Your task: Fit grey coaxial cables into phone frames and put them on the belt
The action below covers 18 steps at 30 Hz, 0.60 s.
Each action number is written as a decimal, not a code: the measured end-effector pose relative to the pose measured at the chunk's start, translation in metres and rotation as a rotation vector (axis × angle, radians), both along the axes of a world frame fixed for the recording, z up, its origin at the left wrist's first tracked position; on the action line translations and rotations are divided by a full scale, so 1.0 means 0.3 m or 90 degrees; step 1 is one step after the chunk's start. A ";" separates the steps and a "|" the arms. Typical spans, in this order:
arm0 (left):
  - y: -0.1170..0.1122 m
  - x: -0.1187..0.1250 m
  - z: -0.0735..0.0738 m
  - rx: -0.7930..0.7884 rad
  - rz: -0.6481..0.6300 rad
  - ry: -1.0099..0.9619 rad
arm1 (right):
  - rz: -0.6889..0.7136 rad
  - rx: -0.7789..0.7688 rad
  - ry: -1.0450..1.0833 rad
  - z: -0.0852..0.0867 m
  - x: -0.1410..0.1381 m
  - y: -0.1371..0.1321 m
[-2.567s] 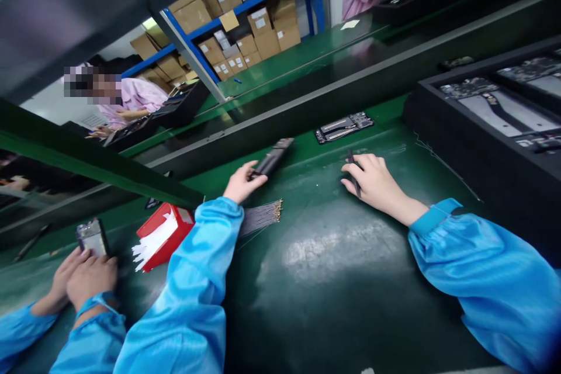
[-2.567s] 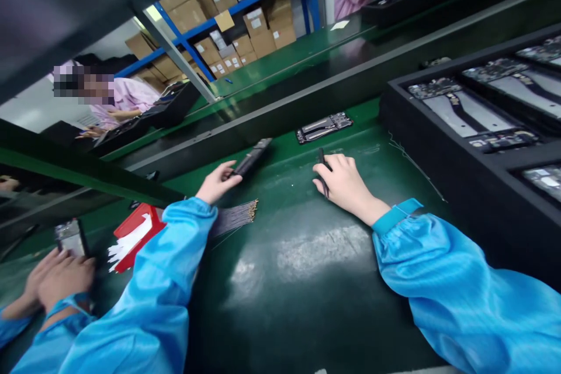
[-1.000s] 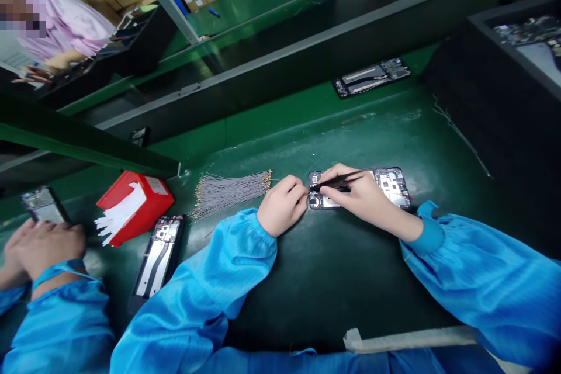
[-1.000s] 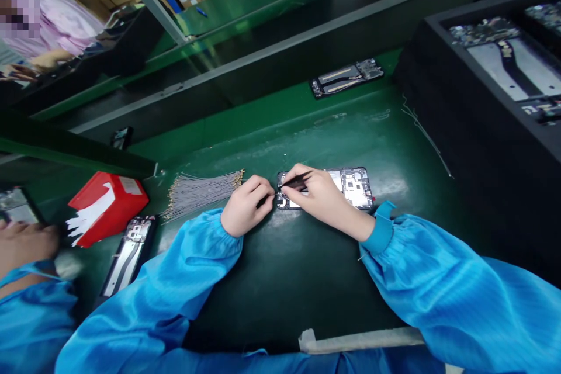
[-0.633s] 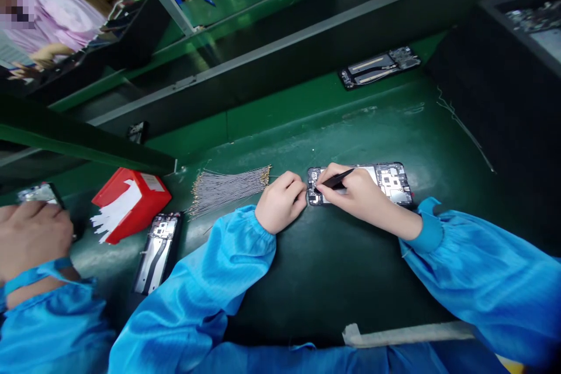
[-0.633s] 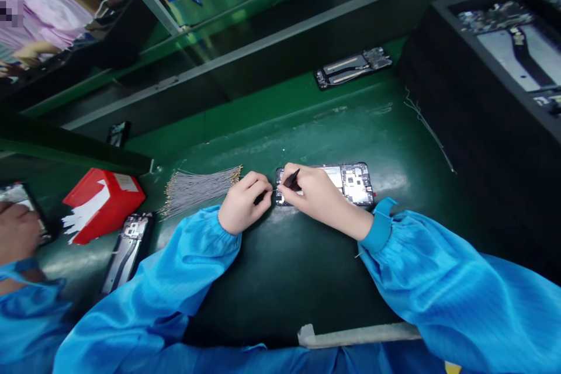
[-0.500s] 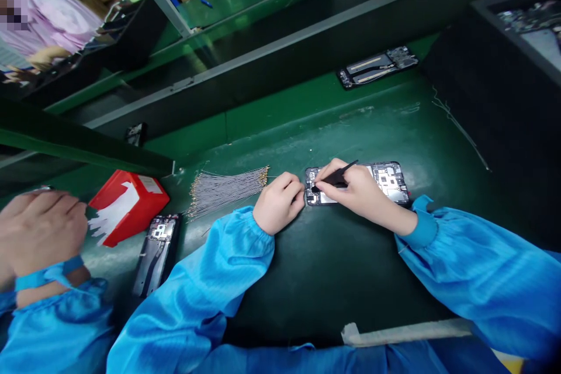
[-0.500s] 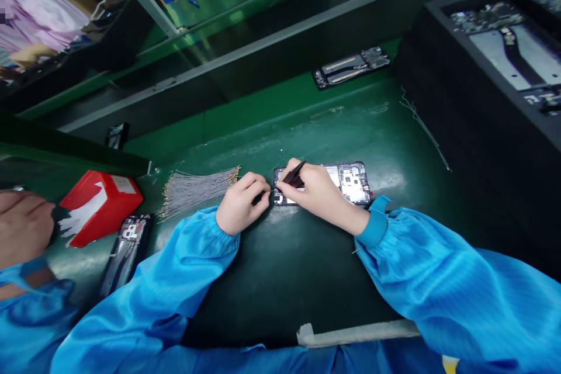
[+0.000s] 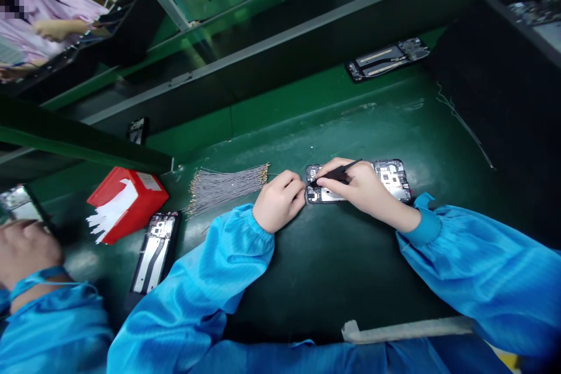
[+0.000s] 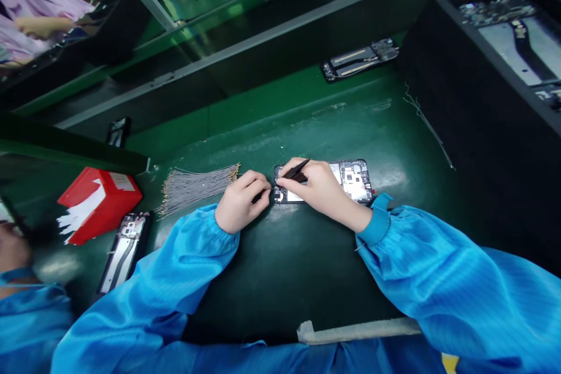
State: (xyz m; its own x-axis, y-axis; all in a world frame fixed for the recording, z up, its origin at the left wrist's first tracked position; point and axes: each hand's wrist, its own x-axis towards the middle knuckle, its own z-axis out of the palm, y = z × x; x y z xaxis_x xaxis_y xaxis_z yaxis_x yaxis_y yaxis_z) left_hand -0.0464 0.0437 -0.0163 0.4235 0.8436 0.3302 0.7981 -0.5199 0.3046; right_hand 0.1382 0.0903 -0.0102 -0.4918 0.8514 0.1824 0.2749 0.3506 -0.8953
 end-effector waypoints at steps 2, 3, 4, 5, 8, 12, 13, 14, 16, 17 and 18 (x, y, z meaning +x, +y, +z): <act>0.000 -0.001 -0.001 -0.002 0.002 -0.004 | -0.002 -0.001 -0.001 0.000 0.001 -0.001; 0.001 -0.001 -0.001 -0.002 0.002 -0.006 | -0.001 0.000 -0.002 0.000 0.001 -0.001; 0.001 -0.001 -0.001 -0.002 0.002 -0.008 | -0.001 0.002 -0.002 -0.001 0.001 -0.001; 0.001 -0.002 -0.001 -0.003 0.001 -0.009 | -0.001 0.002 -0.002 -0.002 0.001 -0.001; 0.000 -0.001 0.001 -0.007 0.000 -0.012 | 0.002 0.002 -0.004 -0.001 0.000 0.002; 0.000 0.002 0.001 -0.005 0.003 -0.016 | 0.005 0.003 -0.008 0.001 -0.001 0.004; 0.000 0.002 0.001 -0.004 0.004 -0.015 | 0.005 0.004 -0.008 0.001 -0.001 0.004; 0.000 0.002 0.000 -0.003 0.004 -0.014 | 0.005 0.005 -0.007 0.001 -0.001 0.004; 0.000 0.002 -0.003 -0.005 0.006 -0.010 | 0.005 0.004 -0.008 0.000 -0.001 0.004; 0.001 0.002 -0.004 -0.007 0.006 -0.007 | 0.004 0.004 -0.009 -0.001 -0.001 0.004; 0.001 0.002 -0.004 -0.008 0.005 -0.004 | 0.004 0.003 -0.010 -0.001 -0.001 0.004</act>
